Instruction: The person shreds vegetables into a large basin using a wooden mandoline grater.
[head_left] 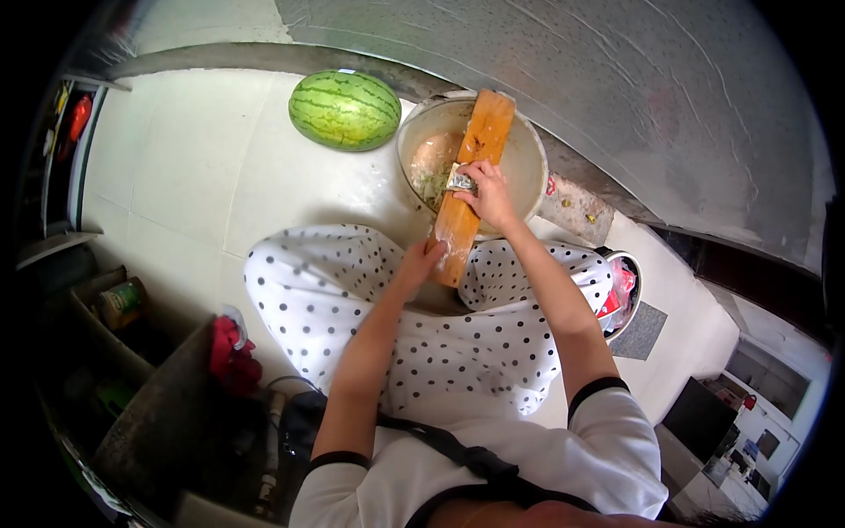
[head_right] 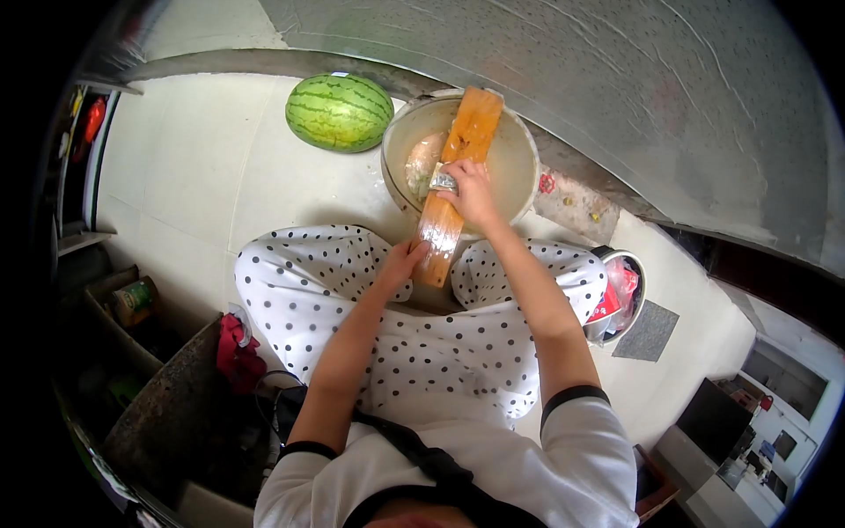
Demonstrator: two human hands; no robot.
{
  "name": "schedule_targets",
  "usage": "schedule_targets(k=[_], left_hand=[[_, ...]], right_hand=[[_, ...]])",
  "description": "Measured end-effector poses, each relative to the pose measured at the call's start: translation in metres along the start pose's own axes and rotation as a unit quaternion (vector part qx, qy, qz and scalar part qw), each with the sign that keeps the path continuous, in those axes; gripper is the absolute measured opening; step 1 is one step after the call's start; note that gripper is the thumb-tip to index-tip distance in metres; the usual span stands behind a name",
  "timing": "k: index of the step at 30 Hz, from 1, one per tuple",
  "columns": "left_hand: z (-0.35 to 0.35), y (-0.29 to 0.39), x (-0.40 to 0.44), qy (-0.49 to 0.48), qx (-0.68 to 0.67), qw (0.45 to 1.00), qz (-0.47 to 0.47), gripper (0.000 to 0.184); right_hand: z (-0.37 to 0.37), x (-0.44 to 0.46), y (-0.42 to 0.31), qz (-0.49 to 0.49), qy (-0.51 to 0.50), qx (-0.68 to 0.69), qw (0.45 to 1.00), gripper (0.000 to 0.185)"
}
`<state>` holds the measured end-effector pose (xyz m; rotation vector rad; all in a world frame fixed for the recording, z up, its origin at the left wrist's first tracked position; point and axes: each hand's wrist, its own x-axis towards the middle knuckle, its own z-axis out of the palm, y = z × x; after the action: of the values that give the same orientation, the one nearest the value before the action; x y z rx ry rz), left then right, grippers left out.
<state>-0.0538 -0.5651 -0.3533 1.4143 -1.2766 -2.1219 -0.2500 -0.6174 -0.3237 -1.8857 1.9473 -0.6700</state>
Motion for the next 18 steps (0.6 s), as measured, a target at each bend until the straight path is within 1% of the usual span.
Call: schedule_targets(k=[1, 3, 4, 6, 10, 12, 13, 15, 16, 17, 18], left_hand=[[0.000, 0.004, -0.002, 0.002, 0.000, 1.000, -0.006, 0.039], [0.000, 0.005, -0.002, 0.003, 0.000, 1.000, -0.010, 0.039], [-0.001, 0.002, 0.000, 0.004, 0.023, 1.000, -0.009, 0.040], [-0.002, -0.003, 0.003, 0.005, 0.046, 0.999, -0.007, 0.041], [-0.001, -0.003, 0.001, 0.015, 0.047, 0.999, -0.008, 0.044], [0.001, -0.004, 0.001, 0.022, 0.035, 0.999, -0.005, 0.044], [0.000, -0.007, 0.002, 0.024, 0.039, 0.999, -0.002, 0.044], [0.001, -0.007, 0.003, 0.028, 0.041, 0.999, 0.001, 0.044], [0.000, -0.002, 0.001, 0.011, 0.044, 0.999, -0.017, 0.045], [-0.002, 0.001, 0.001, -0.004, 0.047, 0.998, -0.036, 0.046], [-0.002, 0.001, 0.000, -0.003, 0.048, 0.998, -0.035, 0.046]], right_hand=[[0.001, -0.001, 0.002, 0.001, 0.001, 0.000, 1.000, 0.029], [0.005, -0.004, 0.009, -0.024, -0.001, 0.020, 1.000, 0.021], [0.004, -0.004, 0.013, -0.024, -0.001, 0.019, 1.000, 0.021], [0.002, -0.004, 0.020, -0.043, -0.038, 0.018, 0.998, 0.013], [-0.008, -0.006, 0.033, -0.060, -0.039, 0.027, 0.997, 0.009], [-0.018, -0.007, 0.040, -0.007, -0.056, 0.042, 0.997, 0.009], [-0.022, -0.007, 0.048, -0.008, -0.057, 0.042, 0.997, 0.009], [-0.026, -0.009, 0.068, 0.116, 0.020, 0.008, 0.993, 0.011], [-0.025, -0.010, 0.078, 0.115, 0.020, 0.007, 0.993, 0.011], [-0.023, -0.012, 0.087, 0.114, 0.012, -0.028, 0.993, 0.014], [-0.021, -0.011, 0.090, 0.114, 0.004, -0.063, 0.991, 0.018]])
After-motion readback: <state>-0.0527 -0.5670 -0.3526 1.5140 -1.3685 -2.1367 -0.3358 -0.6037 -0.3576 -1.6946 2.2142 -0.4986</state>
